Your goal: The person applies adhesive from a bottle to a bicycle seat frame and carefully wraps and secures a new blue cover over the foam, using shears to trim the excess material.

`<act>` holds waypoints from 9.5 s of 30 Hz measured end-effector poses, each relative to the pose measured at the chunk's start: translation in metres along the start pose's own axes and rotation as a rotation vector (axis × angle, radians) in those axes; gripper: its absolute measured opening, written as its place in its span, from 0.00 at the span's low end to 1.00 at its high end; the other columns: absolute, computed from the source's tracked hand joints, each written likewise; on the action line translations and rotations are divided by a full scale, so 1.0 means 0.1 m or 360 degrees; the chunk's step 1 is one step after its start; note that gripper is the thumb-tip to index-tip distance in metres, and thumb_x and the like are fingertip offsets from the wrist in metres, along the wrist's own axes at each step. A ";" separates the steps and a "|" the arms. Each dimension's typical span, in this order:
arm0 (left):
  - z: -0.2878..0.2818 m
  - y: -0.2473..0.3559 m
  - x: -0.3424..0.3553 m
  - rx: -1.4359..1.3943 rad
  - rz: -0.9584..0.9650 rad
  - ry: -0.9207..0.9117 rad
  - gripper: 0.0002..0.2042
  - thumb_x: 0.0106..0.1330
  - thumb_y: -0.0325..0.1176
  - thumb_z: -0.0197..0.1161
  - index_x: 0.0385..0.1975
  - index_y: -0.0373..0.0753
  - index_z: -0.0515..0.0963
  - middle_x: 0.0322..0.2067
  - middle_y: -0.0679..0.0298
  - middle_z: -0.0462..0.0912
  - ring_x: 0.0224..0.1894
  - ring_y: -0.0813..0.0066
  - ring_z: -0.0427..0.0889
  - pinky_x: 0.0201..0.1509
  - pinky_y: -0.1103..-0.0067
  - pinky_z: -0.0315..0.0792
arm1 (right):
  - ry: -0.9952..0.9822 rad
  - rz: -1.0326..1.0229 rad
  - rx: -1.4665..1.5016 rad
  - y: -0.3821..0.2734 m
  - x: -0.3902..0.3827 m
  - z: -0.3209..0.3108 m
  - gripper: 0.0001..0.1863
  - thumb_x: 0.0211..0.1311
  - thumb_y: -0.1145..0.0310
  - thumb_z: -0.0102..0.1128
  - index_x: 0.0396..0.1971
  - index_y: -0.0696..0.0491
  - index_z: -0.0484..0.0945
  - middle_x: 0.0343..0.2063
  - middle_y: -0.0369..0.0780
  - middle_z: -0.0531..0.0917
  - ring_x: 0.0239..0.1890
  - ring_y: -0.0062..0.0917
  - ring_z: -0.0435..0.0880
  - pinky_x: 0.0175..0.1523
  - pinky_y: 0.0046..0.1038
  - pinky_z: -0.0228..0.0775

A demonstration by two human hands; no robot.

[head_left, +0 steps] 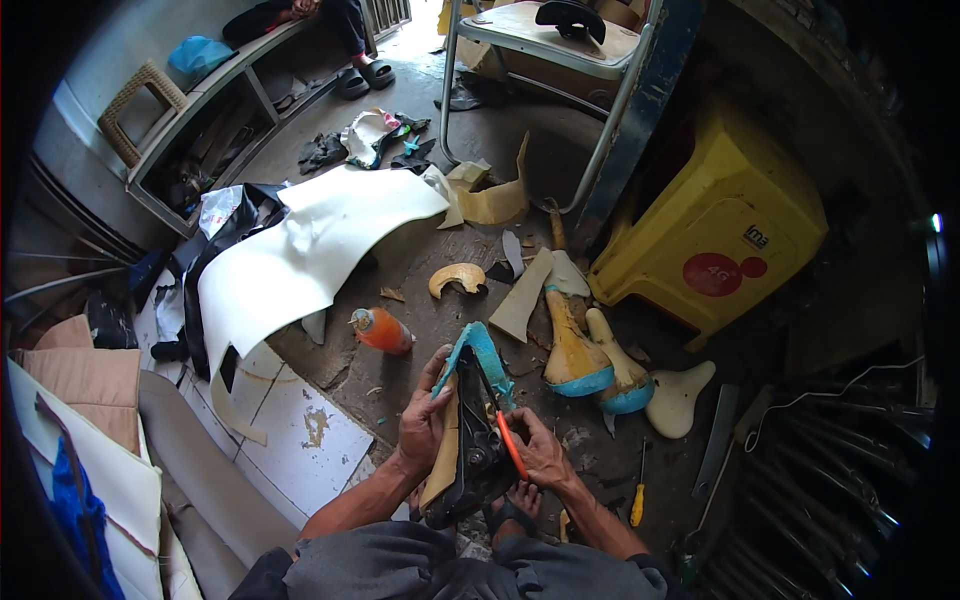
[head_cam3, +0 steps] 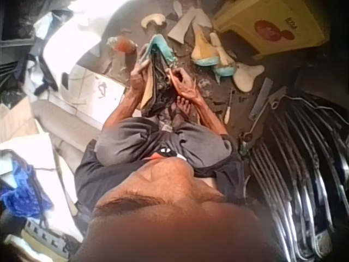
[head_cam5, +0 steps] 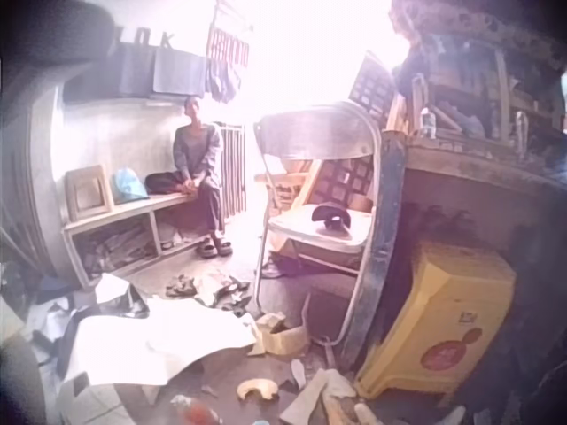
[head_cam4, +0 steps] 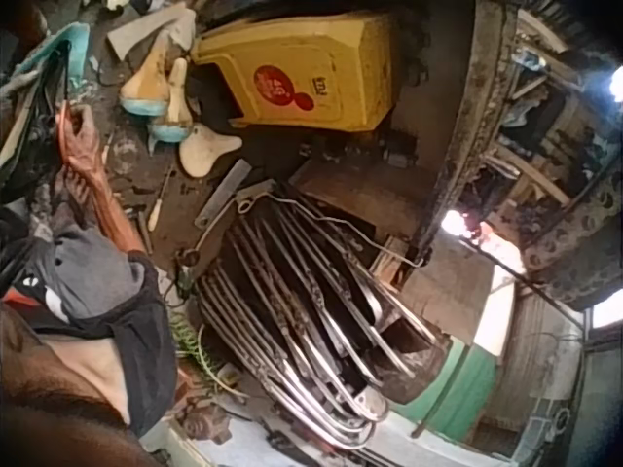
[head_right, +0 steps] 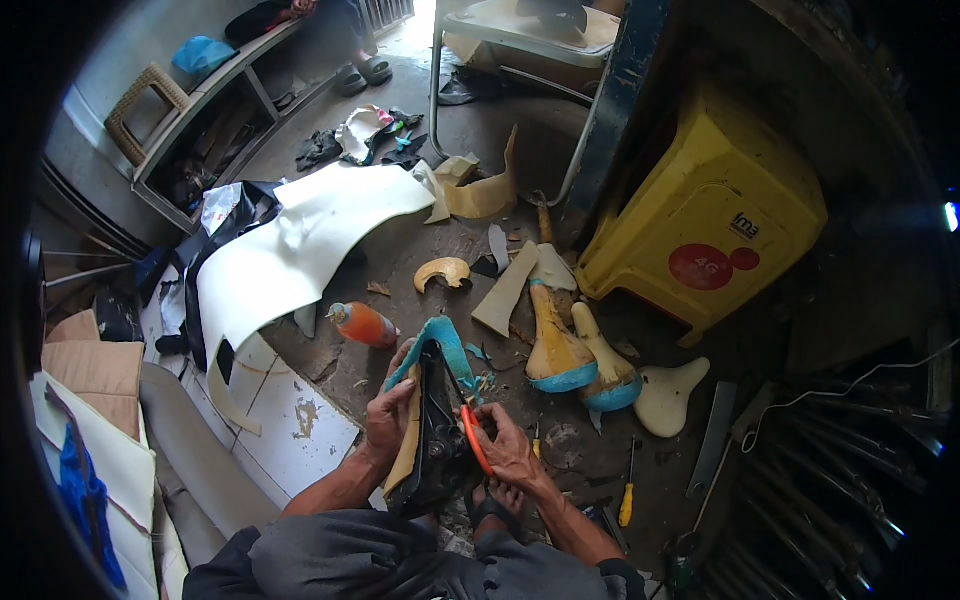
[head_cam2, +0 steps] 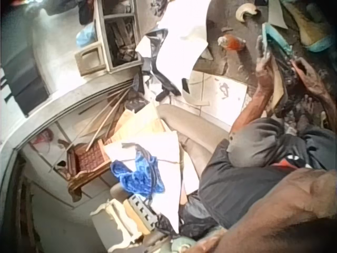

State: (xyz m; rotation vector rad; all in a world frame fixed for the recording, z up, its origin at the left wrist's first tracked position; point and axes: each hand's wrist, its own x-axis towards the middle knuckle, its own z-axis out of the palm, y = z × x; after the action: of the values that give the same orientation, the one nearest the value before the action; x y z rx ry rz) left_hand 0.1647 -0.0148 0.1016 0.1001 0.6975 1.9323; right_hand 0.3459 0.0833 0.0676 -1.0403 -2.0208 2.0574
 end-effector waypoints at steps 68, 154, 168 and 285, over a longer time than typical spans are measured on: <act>0.13 0.37 -0.06 -0.0382 -0.0987 -0.0097 0.23 0.78 0.32 0.44 0.71 0.36 0.58 0.58 0.48 0.75 0.55 0.49 0.81 0.49 0.54 0.85 | -0.0018 -0.0102 -0.0715 -0.50 -0.21 -0.91 0.35 0.51 0.49 0.76 0.49 0.57 0.70 0.37 0.42 0.74 0.37 0.28 0.75 0.42 0.33 0.72; 0.17 0.10 0.07 0.1821 0.0466 0.0338 0.50 0.56 0.30 0.77 0.74 0.40 0.48 0.67 0.53 0.57 0.57 0.66 0.69 0.55 0.72 0.78 | -0.0096 -0.0495 0.0224 -0.13 0.14 0.19 0.40 0.71 0.40 0.48 0.70 0.57 0.59 0.63 0.47 0.73 0.56 0.25 0.76 0.63 0.29 0.68; 0.17 0.44 0.54 0.0147 -0.0491 -0.0371 0.38 0.75 0.65 0.33 0.55 0.34 0.75 0.51 0.49 0.81 0.52 0.62 0.83 0.57 0.65 0.76 | -0.0295 0.0183 0.1050 0.03 0.05 0.16 0.35 0.65 0.40 0.55 0.51 0.61 0.77 0.41 0.38 0.84 0.43 0.21 0.83 0.51 0.26 0.77; -1.94 -0.31 0.19 0.1592 -0.0211 0.0896 0.32 0.64 0.44 0.69 0.61 0.29 0.64 0.52 0.46 0.78 0.51 0.61 0.82 0.54 0.71 0.77 | 0.0460 -0.0308 -0.0617 -0.88 1.78 -0.60 0.39 0.65 0.50 0.63 0.71 0.48 0.61 0.22 0.45 0.82 0.27 0.33 0.84 0.38 0.35 0.75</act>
State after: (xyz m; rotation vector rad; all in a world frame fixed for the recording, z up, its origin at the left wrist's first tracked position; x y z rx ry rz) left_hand 0.1099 -0.0714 -0.0791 0.1187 1.9450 1.3124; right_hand 0.2045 0.2346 0.0814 -1.0686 -2.3015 1.3650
